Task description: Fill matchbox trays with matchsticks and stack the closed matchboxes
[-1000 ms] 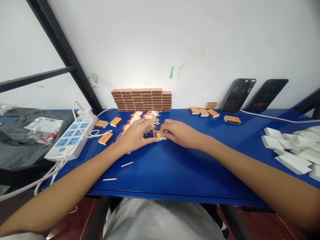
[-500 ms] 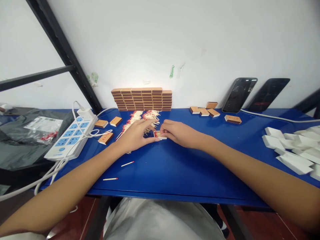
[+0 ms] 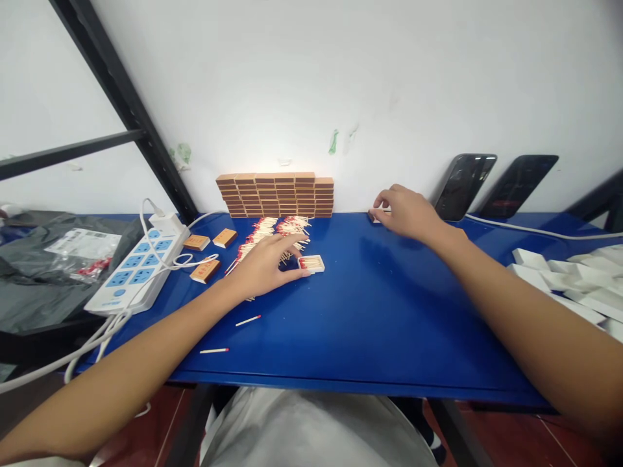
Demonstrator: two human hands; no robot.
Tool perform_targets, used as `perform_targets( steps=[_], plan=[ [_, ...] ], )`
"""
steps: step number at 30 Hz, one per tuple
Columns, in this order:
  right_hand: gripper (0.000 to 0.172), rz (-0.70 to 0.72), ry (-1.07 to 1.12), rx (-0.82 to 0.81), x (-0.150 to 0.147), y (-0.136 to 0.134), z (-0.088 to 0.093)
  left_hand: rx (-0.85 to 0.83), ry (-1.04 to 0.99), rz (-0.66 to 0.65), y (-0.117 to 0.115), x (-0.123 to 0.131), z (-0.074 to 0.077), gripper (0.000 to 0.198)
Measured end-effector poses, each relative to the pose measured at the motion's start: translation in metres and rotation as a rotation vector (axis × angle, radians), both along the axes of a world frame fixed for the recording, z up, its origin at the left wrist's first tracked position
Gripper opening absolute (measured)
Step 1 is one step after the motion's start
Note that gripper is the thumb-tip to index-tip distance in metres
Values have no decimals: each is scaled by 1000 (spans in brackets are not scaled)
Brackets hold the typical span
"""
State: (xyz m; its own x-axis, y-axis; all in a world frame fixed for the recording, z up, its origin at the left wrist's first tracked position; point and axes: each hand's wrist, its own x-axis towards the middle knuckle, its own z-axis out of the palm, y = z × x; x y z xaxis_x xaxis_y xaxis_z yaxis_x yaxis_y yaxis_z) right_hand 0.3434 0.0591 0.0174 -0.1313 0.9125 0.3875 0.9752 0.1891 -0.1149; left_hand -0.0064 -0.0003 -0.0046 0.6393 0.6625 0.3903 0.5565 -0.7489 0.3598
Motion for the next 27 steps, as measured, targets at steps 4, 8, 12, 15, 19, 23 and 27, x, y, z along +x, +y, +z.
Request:
perform_targets(
  steps=[4,8,12,15,19,23,27],
  plan=[
    [44,83,24,-124,28,16,-14,15,-17,-1,1,0,-1,59],
    [60,123,-29,-136,27,20,-25,9,-13,1,1,-1,0,60],
    [45,153,-102,-172,28,24,-27,14,-20,-9,1,-1,0,60],
    [49,97,-93,-164,32,26,-26,18,-29,-12,1,-1,0,60],
    [50,85,-40,-202,30,20,-18,16,-18,13,3,-1,-2,61],
    [67,191,109,-409,22,4,3,14,-22,18,4,-2,-3,64],
    [71,170,115,-408,9,-9,19,4,-23,15,3,-3,-1,63]
  ],
)
